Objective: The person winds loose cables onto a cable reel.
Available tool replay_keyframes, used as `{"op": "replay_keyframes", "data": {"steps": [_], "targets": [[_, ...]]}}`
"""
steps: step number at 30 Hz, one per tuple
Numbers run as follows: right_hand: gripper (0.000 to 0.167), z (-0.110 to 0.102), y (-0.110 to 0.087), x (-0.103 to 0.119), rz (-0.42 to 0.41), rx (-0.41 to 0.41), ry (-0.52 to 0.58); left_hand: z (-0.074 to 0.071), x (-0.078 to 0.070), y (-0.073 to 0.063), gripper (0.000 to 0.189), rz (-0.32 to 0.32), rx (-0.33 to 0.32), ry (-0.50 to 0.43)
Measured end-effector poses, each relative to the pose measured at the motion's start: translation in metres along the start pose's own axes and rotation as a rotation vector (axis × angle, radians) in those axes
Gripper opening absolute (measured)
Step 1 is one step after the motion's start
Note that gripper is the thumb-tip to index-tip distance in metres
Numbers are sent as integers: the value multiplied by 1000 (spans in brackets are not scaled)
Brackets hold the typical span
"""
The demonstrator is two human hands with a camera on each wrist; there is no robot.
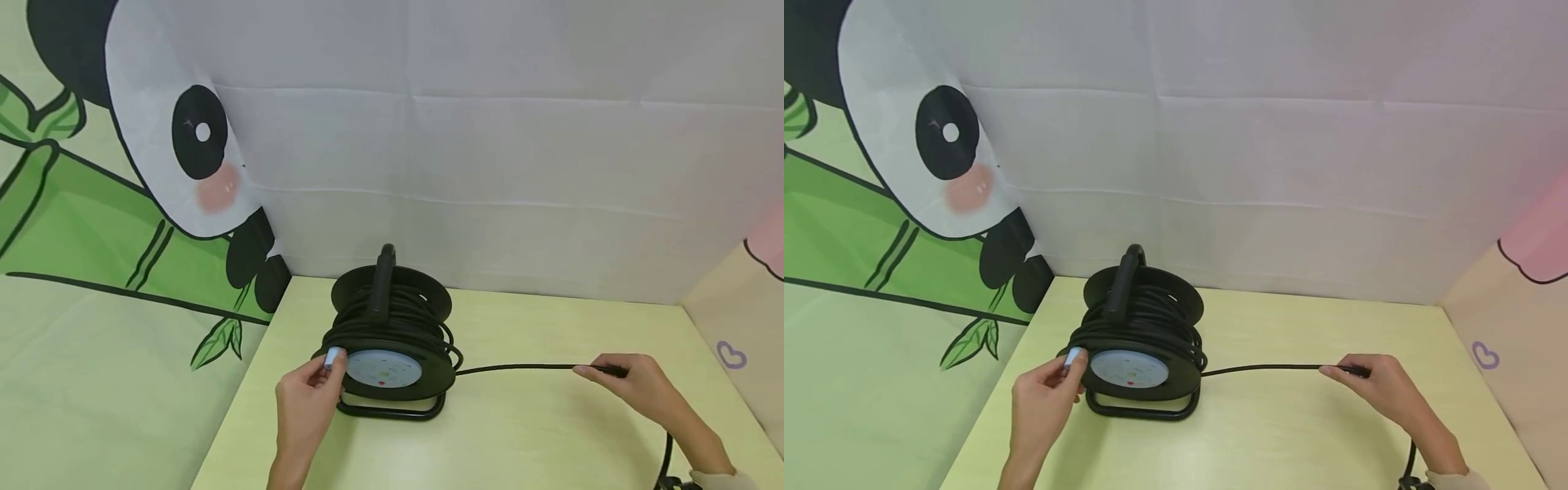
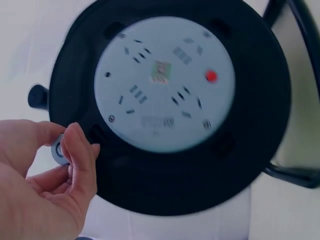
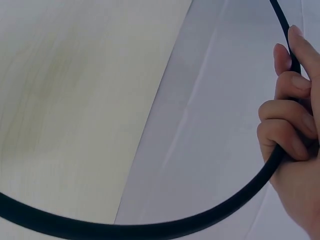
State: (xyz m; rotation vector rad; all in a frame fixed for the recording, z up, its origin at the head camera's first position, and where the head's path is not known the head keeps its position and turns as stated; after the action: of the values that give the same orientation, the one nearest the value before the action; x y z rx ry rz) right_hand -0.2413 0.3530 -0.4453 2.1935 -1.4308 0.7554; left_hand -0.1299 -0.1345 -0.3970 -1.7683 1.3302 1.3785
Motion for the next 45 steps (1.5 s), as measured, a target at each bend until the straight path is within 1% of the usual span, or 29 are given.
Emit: {"op": "replay_keyframes", "data": {"steps": [4, 7, 10, 18, 25, 30, 33, 35, 40, 45], "targets": [[13, 5, 0, 6, -28, 0, 15, 9, -9, -2, 20, 19, 17, -5], [11, 11, 2, 11, -57, 9, 19, 16, -13, -3, 21, 16, 31, -16], [10, 16, 4, 16, -70, 21, 20, 22, -16, -4, 21, 32, 46, -33], [11, 30, 7, 25, -93, 60, 24, 40, -28, -7, 12, 148, 88, -67], [13, 40, 11, 35, -129, 85, 29, 58, -36, -14, 16, 225, 113, -92], [13, 41, 10, 39, -135, 71, 28, 74, -40, -19, 20, 269, 121, -103], [15, 44, 9, 41, -152, 65, 39, 83, -40, -22, 23, 274, 144, -121], [18, 47, 9, 43, -169, 66, 52, 89, -37, -24, 26, 264, 158, -127], [20, 55, 8, 46, -202, 72, 81, 103, -30, -30, 33, 235, 182, -99], [22, 60, 4, 49, -209, 64, 88, 115, -22, -36, 39, 226, 215, -70]]}}
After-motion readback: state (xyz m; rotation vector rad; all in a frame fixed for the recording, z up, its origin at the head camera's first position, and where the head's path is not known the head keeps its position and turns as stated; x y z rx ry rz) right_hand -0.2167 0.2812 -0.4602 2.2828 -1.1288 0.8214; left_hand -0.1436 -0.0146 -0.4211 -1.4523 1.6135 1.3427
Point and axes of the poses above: each hand's wrist, its own y-axis towards the middle knuckle, its own z-axis out of the palm, x = y × z, the point moved 5 cm from there along y, towards the middle knuckle, and after that the axes turned 7 degrees about x, right-handed, at the moved point
